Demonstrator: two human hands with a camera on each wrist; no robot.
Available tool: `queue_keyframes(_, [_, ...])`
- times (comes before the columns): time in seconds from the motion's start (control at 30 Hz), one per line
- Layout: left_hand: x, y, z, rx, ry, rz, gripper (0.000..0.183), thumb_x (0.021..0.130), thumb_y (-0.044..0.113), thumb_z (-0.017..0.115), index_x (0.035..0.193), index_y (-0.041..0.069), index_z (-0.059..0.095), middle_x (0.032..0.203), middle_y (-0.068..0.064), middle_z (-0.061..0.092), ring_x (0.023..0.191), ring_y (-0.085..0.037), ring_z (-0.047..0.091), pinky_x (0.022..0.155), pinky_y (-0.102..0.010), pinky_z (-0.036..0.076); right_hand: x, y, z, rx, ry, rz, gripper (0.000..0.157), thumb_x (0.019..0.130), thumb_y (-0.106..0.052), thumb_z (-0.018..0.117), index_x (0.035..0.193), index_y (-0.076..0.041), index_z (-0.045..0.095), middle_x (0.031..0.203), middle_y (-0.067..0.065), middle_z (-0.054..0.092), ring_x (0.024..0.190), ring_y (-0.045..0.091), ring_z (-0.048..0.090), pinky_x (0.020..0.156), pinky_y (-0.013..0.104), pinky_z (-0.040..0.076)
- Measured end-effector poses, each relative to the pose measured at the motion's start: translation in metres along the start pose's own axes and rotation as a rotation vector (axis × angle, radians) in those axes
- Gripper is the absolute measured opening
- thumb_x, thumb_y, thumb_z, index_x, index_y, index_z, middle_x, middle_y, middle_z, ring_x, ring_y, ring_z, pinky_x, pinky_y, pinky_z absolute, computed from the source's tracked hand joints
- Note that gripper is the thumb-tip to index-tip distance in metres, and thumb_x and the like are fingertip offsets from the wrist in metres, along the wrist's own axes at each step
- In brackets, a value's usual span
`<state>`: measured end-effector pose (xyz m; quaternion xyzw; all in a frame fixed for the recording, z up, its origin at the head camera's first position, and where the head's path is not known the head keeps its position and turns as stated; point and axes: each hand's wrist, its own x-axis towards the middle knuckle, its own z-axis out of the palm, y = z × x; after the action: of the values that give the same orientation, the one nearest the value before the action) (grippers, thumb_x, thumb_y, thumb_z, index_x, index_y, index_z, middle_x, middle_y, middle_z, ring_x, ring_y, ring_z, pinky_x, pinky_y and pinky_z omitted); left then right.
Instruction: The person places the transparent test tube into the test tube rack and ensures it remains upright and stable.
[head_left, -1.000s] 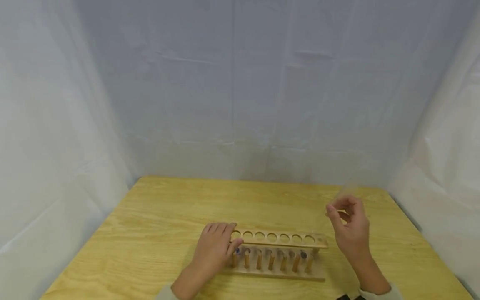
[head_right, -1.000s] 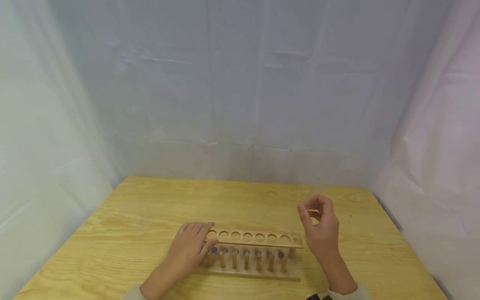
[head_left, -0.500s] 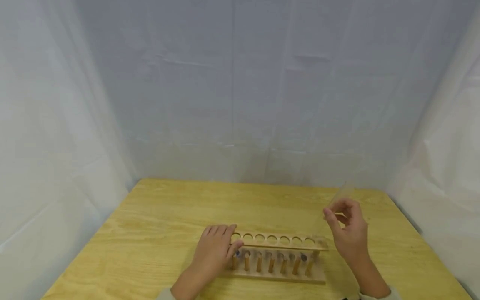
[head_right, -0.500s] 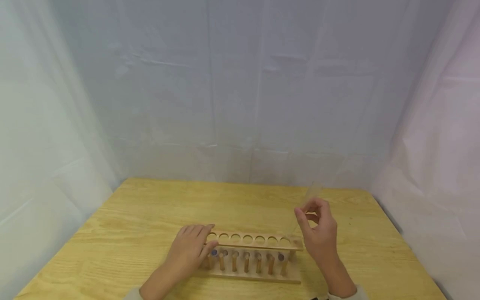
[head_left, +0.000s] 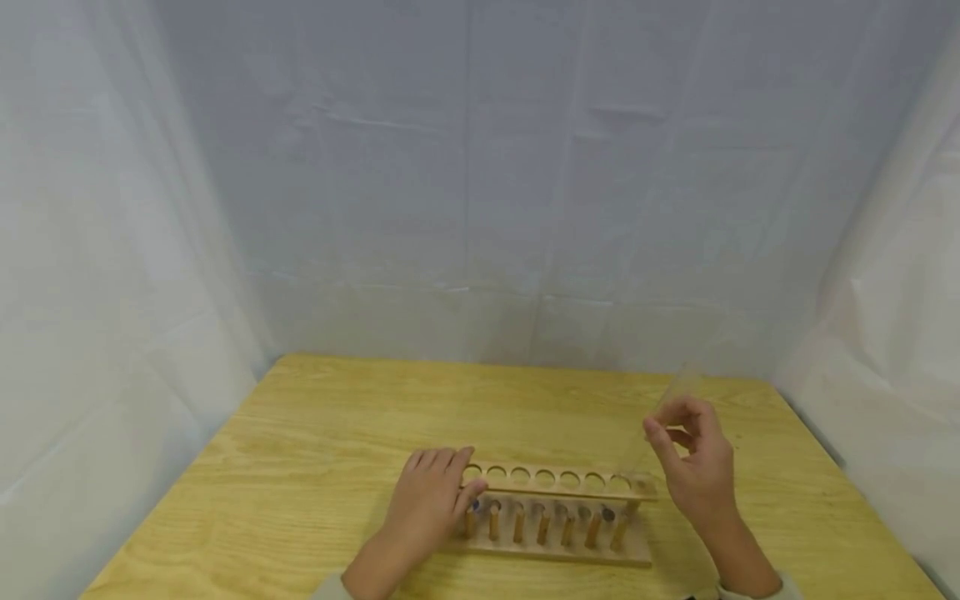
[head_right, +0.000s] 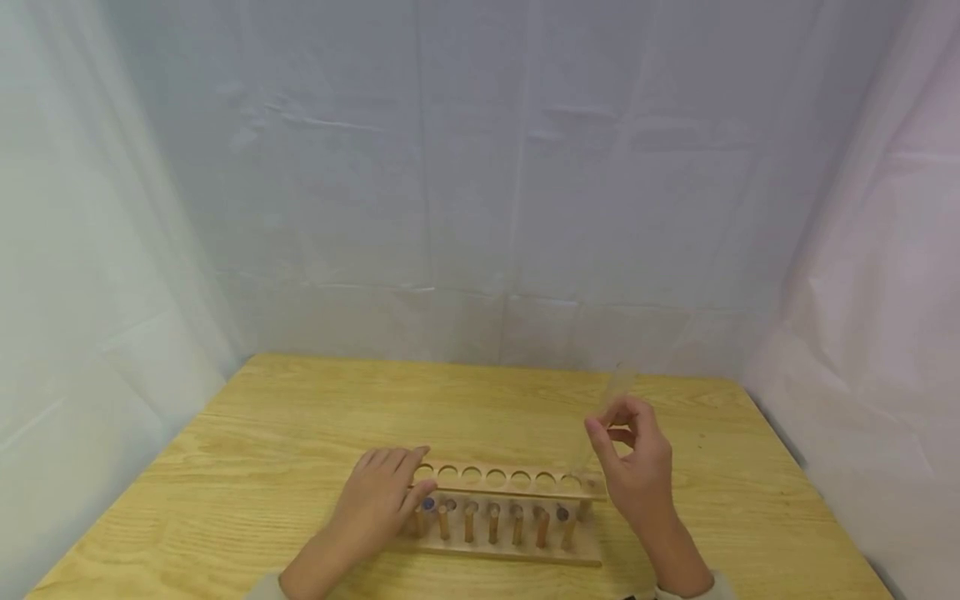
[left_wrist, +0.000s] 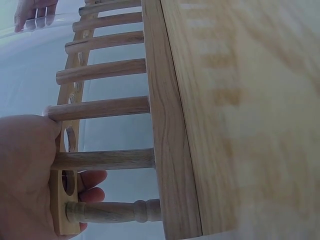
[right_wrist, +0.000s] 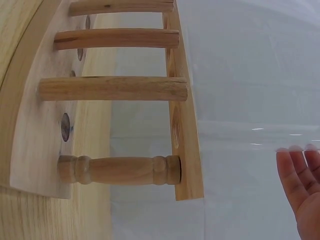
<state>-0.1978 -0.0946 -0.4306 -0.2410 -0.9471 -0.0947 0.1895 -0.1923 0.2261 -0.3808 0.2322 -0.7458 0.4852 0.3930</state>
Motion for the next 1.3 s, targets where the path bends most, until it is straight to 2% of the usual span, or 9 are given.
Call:
queue_keyframes(0.27, [0.0, -0.0009, 0.0006, 0.012, -0.006, 0.003, 0.054, 0.1, 0.051, 0.043, 0.129, 0.008, 0.059, 0.112, -0.006, 0.066, 0.105, -0.024, 0.06, 0.097, -0.043, 0.045, 0.0004, 0.0001, 0.002, -0.002, -0.021, -0.007, 0.026, 0.085, 0.017, 0.061, 0.108, 0.011, 0.05, 0.089, -0.001, 0.058, 0.081, 0.004, 0.06, 0.068, 0.012, 0.05])
queue_keyframes(0.53, [-0.0008, -0.0003, 0.0005, 0.006, -0.015, -0.008, 0.053, 0.099, 0.05, 0.045, 0.13, 0.008, 0.059, 0.114, -0.006, 0.066, 0.107, -0.023, 0.06, 0.098, -0.043, 0.044, -0.0009, 0.0, 0.0047, -0.005, -0.065, -0.012, 0.025, 0.086, 0.013, 0.063, 0.106, 0.009, 0.05, 0.09, -0.002, 0.057, 0.078, 0.003, 0.06, 0.066, 0.013, 0.052])
queue_keyframes(0.93, [0.0015, -0.0009, 0.002, 0.023, 0.001, -0.001, 0.053, 0.099, 0.05, 0.045, 0.129, 0.009, 0.06, 0.113, -0.005, 0.066, 0.105, -0.023, 0.06, 0.096, -0.042, 0.045, 0.0006, 0.0041, 0.0061, 0.002, -0.052, -0.065, 0.029, 0.081, 0.019, 0.064, 0.105, 0.009, 0.051, 0.089, 0.002, 0.057, 0.077, 0.003, 0.06, 0.063, 0.013, 0.052])
queue_keyframes(1.1, [0.0001, -0.0015, 0.0028, 0.033, 0.022, 0.008, 0.052, 0.099, 0.05, 0.046, 0.128, 0.009, 0.06, 0.111, -0.005, 0.066, 0.103, -0.023, 0.061, 0.095, -0.041, 0.046, -0.0004, 0.0023, 0.0056, -0.008, -0.063, -0.053, 0.025, 0.084, 0.016, 0.063, 0.105, 0.008, 0.051, 0.09, 0.0, 0.057, 0.077, 0.002, 0.061, 0.065, 0.013, 0.052])
queue_keyframes(1.3, [0.0021, -0.0015, 0.0024, 0.038, 0.069, 0.025, 0.049, 0.098, 0.046, 0.051, 0.126, 0.008, 0.061, 0.108, -0.006, 0.067, 0.101, -0.023, 0.061, 0.094, -0.041, 0.046, 0.0035, 0.0032, 0.0045, -0.014, -0.05, -0.101, 0.021, 0.089, 0.006, 0.064, 0.106, 0.009, 0.053, 0.091, 0.002, 0.059, 0.079, 0.001, 0.061, 0.066, 0.013, 0.052])
